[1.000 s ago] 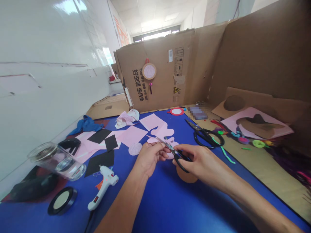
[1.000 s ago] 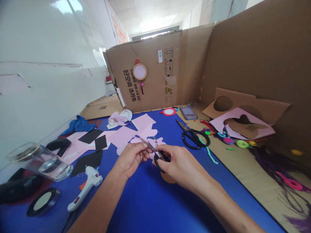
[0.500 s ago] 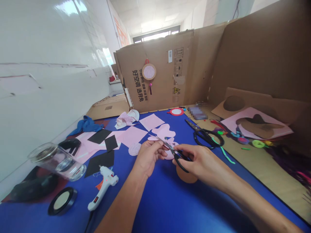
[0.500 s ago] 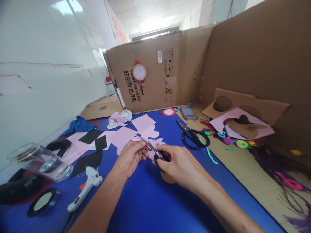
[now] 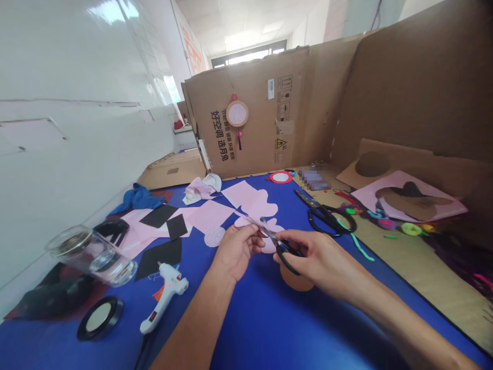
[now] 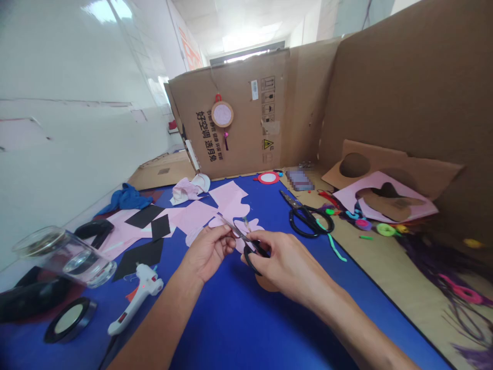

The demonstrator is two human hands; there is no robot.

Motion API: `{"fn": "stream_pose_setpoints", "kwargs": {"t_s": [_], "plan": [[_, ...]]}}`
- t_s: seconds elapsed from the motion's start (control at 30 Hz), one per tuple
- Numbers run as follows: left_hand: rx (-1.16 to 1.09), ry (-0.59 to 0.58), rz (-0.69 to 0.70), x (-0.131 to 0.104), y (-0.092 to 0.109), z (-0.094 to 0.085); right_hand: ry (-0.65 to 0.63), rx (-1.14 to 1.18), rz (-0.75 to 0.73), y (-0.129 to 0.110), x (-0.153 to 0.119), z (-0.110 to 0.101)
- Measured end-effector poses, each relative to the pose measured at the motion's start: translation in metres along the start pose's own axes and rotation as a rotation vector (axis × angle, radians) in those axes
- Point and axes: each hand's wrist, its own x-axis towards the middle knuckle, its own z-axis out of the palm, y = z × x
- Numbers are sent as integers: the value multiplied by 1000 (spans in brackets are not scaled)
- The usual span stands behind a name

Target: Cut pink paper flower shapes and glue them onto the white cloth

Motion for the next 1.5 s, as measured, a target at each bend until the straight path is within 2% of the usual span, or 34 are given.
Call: {"fn": "stream_pose_setpoints", "kwargs": {"t_s": [1.5], "plan": [[25, -28, 21, 0, 0, 1, -23, 40, 36, 0, -1, 4]]}}
